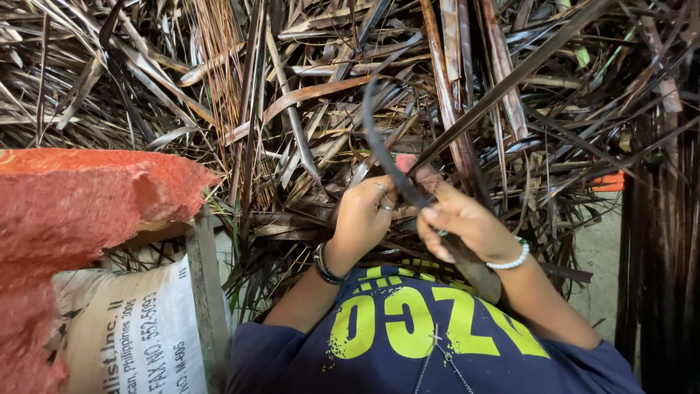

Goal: The person uses a sickle to strip the green leaf material from the central midribs of dried palm leaves.

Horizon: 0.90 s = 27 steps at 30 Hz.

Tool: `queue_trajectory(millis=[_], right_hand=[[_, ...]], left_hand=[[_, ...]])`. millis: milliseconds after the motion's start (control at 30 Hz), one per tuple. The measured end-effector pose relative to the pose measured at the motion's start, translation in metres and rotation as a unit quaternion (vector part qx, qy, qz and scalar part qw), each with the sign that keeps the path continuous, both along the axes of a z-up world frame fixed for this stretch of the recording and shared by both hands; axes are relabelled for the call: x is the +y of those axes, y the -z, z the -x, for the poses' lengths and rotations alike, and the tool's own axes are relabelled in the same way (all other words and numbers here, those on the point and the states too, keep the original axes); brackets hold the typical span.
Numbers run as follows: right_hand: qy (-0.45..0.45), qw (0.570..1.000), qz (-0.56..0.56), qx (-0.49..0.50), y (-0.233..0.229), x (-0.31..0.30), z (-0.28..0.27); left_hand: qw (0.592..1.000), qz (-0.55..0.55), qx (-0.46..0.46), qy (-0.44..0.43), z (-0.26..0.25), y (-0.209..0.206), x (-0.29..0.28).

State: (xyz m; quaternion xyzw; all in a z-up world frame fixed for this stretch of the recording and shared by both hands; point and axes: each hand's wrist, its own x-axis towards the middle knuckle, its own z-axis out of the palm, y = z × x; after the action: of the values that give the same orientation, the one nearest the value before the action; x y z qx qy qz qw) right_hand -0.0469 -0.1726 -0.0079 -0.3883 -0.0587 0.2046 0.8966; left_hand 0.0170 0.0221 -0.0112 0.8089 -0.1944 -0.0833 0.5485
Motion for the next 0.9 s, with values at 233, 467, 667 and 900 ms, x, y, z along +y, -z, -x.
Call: queue_trajectory(millis=[233,467,667,900], right_hand=[[0.018,0.999,0.034,-0.006,-0.043,0.0,-0.01],[0.16,0.844,0.507,-0.067,-0.096,-0.042,-0.055],[0.165,0.581,0.779,-0.165,-0.034,-0.077,-0.16],[0.035,0.517,0.85,-0.092,-0.015,-0.074,-0.209]], left_hand=[[0.993,0.088,0.072,-0.035,0.001,-0.002,-0.004],[0.922,0.312,0.183,-0.141,-0.011,0.024,-0.003],[0.922,0.318,0.176,-0.131,-0.02,0.072,-0.004],[0.913,0.326,0.199,-0.142,-0.019,0.081,0.001]])
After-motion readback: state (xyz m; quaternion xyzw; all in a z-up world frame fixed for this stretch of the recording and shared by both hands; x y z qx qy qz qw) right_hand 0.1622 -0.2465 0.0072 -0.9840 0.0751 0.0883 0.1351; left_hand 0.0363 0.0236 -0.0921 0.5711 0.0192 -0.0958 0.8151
